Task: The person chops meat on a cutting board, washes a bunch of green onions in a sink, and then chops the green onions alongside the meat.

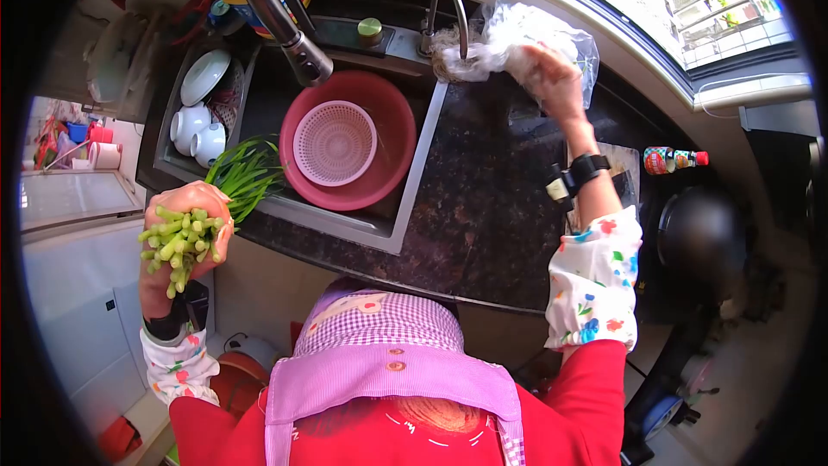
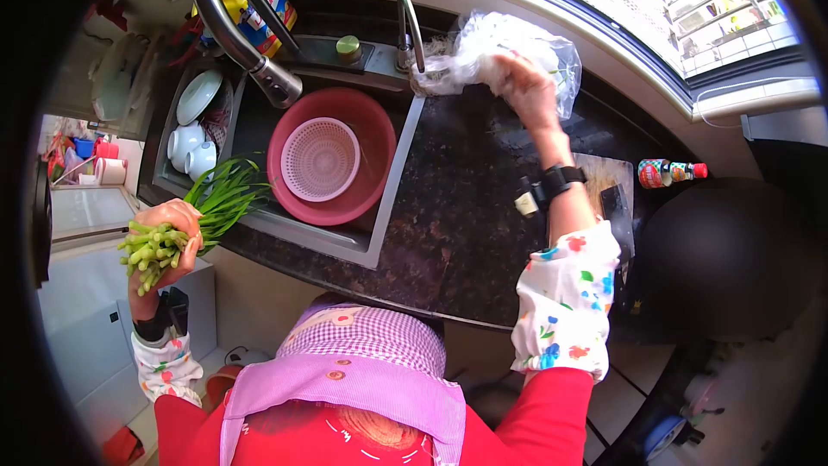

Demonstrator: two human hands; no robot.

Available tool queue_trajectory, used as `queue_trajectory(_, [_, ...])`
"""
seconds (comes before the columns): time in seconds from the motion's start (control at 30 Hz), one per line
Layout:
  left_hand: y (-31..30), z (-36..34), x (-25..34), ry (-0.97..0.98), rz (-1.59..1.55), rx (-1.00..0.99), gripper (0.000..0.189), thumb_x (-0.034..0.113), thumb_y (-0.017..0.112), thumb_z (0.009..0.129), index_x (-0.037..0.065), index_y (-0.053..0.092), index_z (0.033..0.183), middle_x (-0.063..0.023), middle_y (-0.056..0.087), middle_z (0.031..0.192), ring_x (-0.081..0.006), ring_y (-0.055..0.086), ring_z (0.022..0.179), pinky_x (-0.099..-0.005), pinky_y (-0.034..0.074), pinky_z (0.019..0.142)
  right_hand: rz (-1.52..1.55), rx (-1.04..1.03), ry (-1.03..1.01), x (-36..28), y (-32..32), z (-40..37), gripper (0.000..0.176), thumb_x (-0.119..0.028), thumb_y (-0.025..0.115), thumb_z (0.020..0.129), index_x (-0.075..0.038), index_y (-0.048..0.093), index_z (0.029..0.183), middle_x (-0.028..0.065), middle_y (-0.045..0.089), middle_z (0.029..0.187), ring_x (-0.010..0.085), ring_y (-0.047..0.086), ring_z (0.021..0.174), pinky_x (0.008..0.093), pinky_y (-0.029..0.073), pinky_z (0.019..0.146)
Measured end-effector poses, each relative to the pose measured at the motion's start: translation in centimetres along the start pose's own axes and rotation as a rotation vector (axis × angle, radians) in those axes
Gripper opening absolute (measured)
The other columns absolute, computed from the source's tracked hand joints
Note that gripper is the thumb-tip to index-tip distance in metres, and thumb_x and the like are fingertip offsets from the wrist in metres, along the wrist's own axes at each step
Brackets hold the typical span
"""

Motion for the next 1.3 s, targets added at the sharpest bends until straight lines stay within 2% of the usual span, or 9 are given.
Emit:
queue_trajectory(0.23, [-0.9, 0.6, 0.1, 0.08, -0.049, -0.008, 0.022, -0.007, 0.061, 0.069, 0.007, 0.05, 0.083, -0.0058, 0.057, 0.069, -0.0195, 0.058, 0.067, -0.0365, 0.051, 0.079, 0.681, 0.037, 0.454, -2.9, -8.9, 3.0, 0.023, -0.005, 0.053, 0.097, -0.005, 0.067, 0.114, 0.0062, 0.069, 0.106, 0.0112, 0.064, 0.096, 0.0269, 0.054, 0.083])
queue_trajectory(0.37, [-1.1, 0.9, 0.4, 0.101, -0.034, 0.006, 0.023, -0.009, 0.059, 0.07, 0.007, 0.05, 0.084, -0.0051, 0.056, 0.069, -0.0189, 0.057, 0.065, -0.0362, 0.05, 0.081, 1.008, 0.182, 0.355, -5.8, -13.4, 2.6, 0.031, -0.005, 0.051, 0.097, -0.002, 0.056, 0.128, 0.0134, 0.063, 0.117, 0.0184, 0.064, 0.102, 0.0298, 0.056, 0.083])
queue_trajectory(0.5, [-1.1, 1.5, 0.9, 0.15, -0.029, -0.011, 0.023, -0.008, 0.059, 0.069, 0.007, 0.05, 0.084, -0.0045, 0.056, 0.067, -0.0182, 0.057, 0.064, -0.036, 0.05, 0.08, 0.832, 0.214, 0.423, -5.5, -11.2, 1.0, 0.028, -0.01, 0.053, 0.097, -0.003, 0.056, 0.124, 0.0125, 0.064, 0.113, 0.0195, 0.066, 0.097, 0.0328, 0.056, 0.084])
queue_trajectory(0.57, [-1.2, 1.4, 0.9, 0.154, 0.001, 0.0, 0.022, -0.008, 0.059, 0.069, 0.007, 0.05, 0.083, -0.0046, 0.056, 0.067, -0.0184, 0.057, 0.064, -0.0361, 0.05, 0.08, 0.2, 0.06, 0.456, -1.7, -8.1, 0.3, 0.022, -0.006, 0.052, 0.096, 0.001, 0.06, 0.116, 0.0079, 0.066, 0.101, 0.0125, 0.063, 0.087, 0.0274, 0.054, 0.078])
queue_trajectory(0.7, [-2.0, 0.6, 1.1, 0.173, -0.155, 0.029, 0.02, -0.003, 0.071, 0.067, 0.001, 0.057, 0.08, -0.007, 0.06, 0.073, -0.0177, 0.058, 0.067, -0.0296, 0.05, 0.069, 0.838, 0.261, 0.736, -3.0, -5.6, 0.1, 0.019, -0.01, 0.057, 0.095, 0.002, 0.062, 0.109, 0.0074, 0.067, 0.096, 0.0135, 0.064, 0.084, 0.0276, 0.053, 0.075])
queue_trajectory(0.83, [-3.4, -0.9, 0.4, 0.232, 0.009, 0.075, 0.025, 0.003, 0.076, 0.067, 0.003, 0.059, 0.085, -0.0089, 0.062, 0.077, -0.0214, 0.063, 0.069, -0.0307, 0.051, 0.064, 0.993, 0.246, 0.55, -8.9, -6.1, 6.7, 0.021, -0.014, 0.055, 0.098, -0.001, 0.062, 0.112, 0.0077, 0.067, 0.102, 0.0155, 0.065, 0.092, 0.0283, 0.054, 0.08])
queue_trajectory(0.97, [-4.6, -2.4, -0.8, 0.194, -0.074, 0.031, 0.038, 0.018, 0.084, 0.062, 0.002, 0.062, 0.089, -0.0098, 0.066, 0.082, -0.0247, 0.066, 0.073, -0.0338, 0.052, 0.066, 0.631, 0.255, 0.177, -22.4, -5.6, 14.1, 0.026, -0.01, 0.055, 0.097, -0.011, 0.061, 0.122, 0.0064, 0.066, 0.106, 0.0129, 0.063, 0.093, 0.0265, 0.053, 0.081])
queue_trajectory(1.1, [-5.8, -3.0, -0.3, 0.269, -0.052, 0.062, 0.04, 0.019, 0.084, 0.059, 0.002, 0.062, 0.087, -0.01, 0.065, 0.081, -0.0289, 0.065, 0.072, -0.0353, 0.05, 0.064, -0.068, 0.298, -0.773, -32.1, -0.1, 19.1, 0.03, -0.002, 0.059, 0.083, -0.014, 0.066, 0.109, 0.0046, 0.068, 0.112, 0.027, 0.062, 0.103, 0.0387, 0.049, 0.092])
queue_trajectory(1.3, [-6.3, -3.2, -0.8, 0.28, -0.061, 0.083, 0.038, 0.016, 0.083, 0.059, 0.003, 0.062, 0.088, -0.01, 0.066, 0.081, -0.0297, 0.065, 0.073, -0.0358, 0.05, 0.064, -0.172, 0.002, -0.766, -35.4, 7.9, 19.0, 0.032, -0.006, 0.06, 0.082, -0.013, 0.066, 0.112, 0.0087, 0.058, 0.13, 0.0316, 0.053, 0.117, 0.0436, 0.041, 0.099])
Point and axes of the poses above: each hand's wrist, its own z-axis towards the middle knuckle, its own y-axis out of the palm, x = y × z, the point moved 5 cm from there along z, towards the middle knuckle
